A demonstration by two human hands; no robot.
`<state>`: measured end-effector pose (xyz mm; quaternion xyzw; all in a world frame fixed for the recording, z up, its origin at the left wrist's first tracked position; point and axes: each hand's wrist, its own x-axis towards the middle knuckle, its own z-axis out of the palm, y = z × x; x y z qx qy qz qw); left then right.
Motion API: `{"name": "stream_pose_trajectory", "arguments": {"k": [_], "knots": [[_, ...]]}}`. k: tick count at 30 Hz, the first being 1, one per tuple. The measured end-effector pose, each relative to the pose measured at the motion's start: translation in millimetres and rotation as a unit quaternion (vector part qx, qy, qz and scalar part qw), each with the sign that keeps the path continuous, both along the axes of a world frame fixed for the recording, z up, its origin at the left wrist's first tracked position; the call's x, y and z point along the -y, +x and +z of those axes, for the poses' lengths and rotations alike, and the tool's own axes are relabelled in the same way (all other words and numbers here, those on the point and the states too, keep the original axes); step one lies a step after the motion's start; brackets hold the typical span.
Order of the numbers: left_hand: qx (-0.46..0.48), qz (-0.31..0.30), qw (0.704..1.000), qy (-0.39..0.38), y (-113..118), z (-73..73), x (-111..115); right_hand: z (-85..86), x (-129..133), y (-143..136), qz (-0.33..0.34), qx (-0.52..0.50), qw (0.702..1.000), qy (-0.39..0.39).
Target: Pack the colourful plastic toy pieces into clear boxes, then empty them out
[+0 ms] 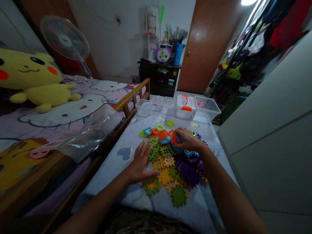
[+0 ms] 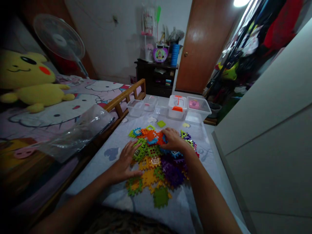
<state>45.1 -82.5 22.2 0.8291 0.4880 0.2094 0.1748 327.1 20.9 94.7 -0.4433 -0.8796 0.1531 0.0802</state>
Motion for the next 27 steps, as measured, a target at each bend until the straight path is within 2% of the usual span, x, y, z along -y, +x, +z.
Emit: {"name": "stream_pose_trajectory", "arguments": {"k": [4,7,9,12,16,22,27], "knots": [[-0.039,-0.061,0.997,-0.029,3,9.6,27,-13.6,27,40,-0.023,-0.026,0.999,-0.001],[-0.067,-0.079,0.994,-0.036,7,6.1,35,-24.0,43,61,-0.088,-0.017,0.996,-0.026],[-0.073,-0.072,0.994,-0.033,10,1.2,33,-30.2,49,66,-0.112,-0.011,0.992,-0.047],[-0.056,-0.051,0.997,-0.009,15,-4.3,25,-38.5,53,58,-0.114,-0.013,0.992,-0.06],[-0.02,-0.034,0.999,0.023,21,-3.5,13,-43.2,52,36,-0.124,-0.01,0.991,-0.043],[0.029,-0.05,0.998,0.03,29,2.0,-2,-32.0,49,11,-0.094,-0.035,0.994,-0.032],[0.056,-0.034,0.997,0.039,38,3.2,-10,-26.9,47,-7,-0.061,-0.12,0.99,-0.039]]}}
